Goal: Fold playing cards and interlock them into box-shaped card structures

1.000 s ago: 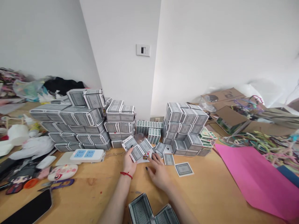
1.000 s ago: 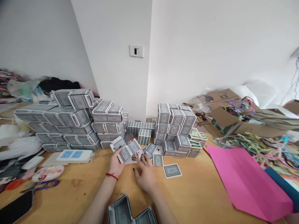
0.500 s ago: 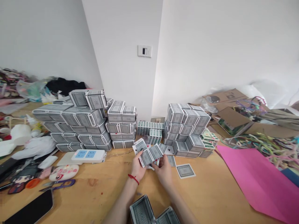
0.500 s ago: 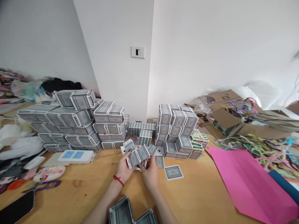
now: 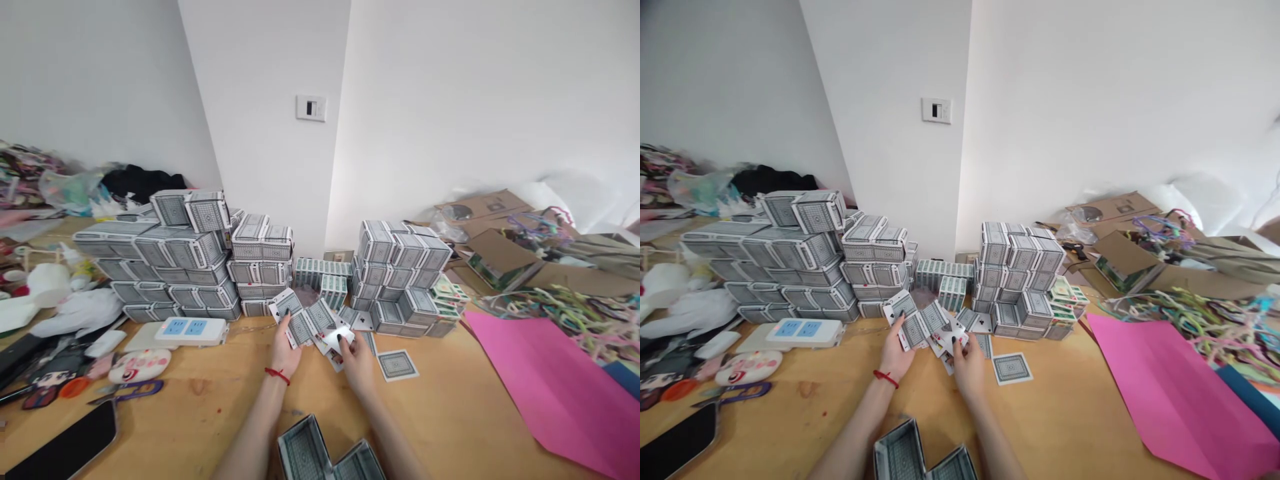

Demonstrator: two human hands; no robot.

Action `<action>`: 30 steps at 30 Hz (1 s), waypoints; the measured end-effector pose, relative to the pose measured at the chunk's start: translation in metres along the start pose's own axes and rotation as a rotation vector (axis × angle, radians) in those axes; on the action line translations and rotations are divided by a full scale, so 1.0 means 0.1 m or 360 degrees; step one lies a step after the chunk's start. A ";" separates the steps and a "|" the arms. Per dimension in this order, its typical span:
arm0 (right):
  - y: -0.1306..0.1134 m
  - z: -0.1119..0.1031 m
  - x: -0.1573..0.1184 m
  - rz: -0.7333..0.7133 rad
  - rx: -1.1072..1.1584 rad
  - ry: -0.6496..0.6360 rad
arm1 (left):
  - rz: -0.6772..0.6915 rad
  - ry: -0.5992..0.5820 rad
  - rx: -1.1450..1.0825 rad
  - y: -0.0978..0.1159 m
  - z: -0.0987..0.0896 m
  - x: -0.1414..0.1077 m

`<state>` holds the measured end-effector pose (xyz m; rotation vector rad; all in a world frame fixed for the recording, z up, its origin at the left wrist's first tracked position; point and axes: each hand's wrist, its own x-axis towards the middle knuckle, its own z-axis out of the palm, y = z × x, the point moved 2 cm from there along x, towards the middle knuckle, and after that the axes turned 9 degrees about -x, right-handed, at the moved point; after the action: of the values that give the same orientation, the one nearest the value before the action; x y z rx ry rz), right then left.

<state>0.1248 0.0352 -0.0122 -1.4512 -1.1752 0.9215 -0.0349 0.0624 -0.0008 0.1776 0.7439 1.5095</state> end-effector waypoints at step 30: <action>0.05 -0.08 0.05 0.0043 0.0381 -0.0001 | 0.0218 -0.0139 0.0096 -0.02 0.17 -0.08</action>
<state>0.1343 0.0380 -0.0155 -1.2760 -1.0104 1.0434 -0.0231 0.0599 0.0137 0.3432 0.7194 1.5990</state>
